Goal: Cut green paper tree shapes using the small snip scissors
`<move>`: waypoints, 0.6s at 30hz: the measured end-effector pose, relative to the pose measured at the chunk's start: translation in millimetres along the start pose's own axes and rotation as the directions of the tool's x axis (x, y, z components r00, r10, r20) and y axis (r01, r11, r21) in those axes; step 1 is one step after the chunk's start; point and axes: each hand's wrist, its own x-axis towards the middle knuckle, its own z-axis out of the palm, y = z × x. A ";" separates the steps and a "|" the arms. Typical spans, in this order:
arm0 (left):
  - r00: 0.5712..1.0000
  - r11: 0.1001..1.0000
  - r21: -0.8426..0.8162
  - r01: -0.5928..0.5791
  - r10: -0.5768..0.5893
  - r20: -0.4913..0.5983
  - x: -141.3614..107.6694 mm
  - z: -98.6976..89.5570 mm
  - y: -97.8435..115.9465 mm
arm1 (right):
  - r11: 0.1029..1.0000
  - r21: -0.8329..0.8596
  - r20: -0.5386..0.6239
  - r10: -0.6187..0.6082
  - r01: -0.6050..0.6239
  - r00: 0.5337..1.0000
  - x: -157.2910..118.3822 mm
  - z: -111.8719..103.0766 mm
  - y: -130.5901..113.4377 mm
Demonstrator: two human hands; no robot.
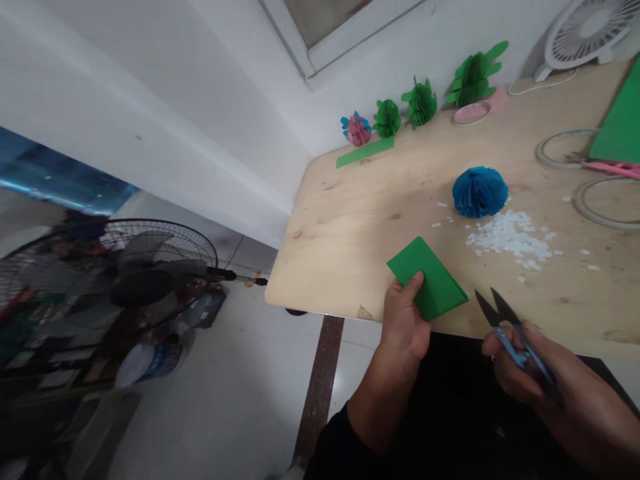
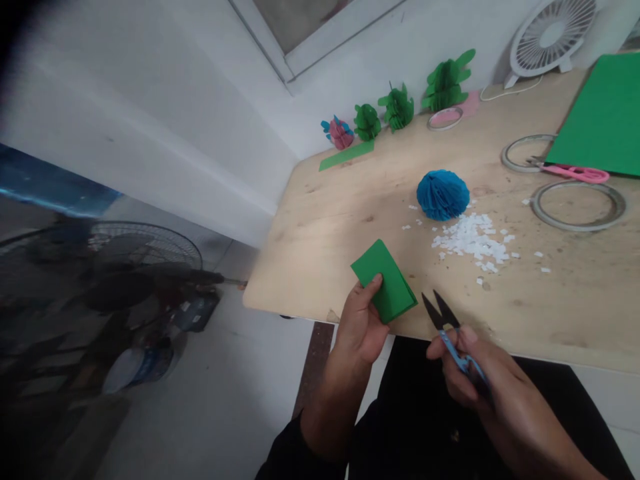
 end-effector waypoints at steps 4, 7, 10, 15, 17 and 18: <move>1.000 1.000 0.011 0.010 -0.010 -0.003 2.5 1.3 -0.3 | 0.970 0.086 0.114 0.216 -0.226 0.970 -4.2 -1.5 5.4; 1.000 1.000 0.011 0.022 -0.022 0.007 2.9 2.1 -0.1 | 0.970 0.068 0.128 0.225 -0.235 0.966 -1.4 -4.5 8.1; 0.999 0.999 0.010 0.040 -0.040 0.002 2.5 2.5 -0.6 | 0.975 0.050 0.141 0.210 -0.219 0.967 0.9 -5.6 9.4; 0.998 0.998 0.006 0.055 -0.055 0.034 2.2 1.8 -2.7 | 0.976 0.081 0.129 0.193 -0.204 0.973 -1.9 -2.9 5.5; 0.997 0.998 0.001 0.059 -0.059 0.040 2.1 1.7 -3.2 | 0.979 0.070 0.119 0.182 -0.191 0.976 -3.7 -1.1 3.4; 0.997 0.998 -0.001 0.062 -0.062 0.041 2.0 1.7 -3.5 | 0.981 0.063 0.116 0.178 -0.186 0.977 -4.5 -0.3 2.5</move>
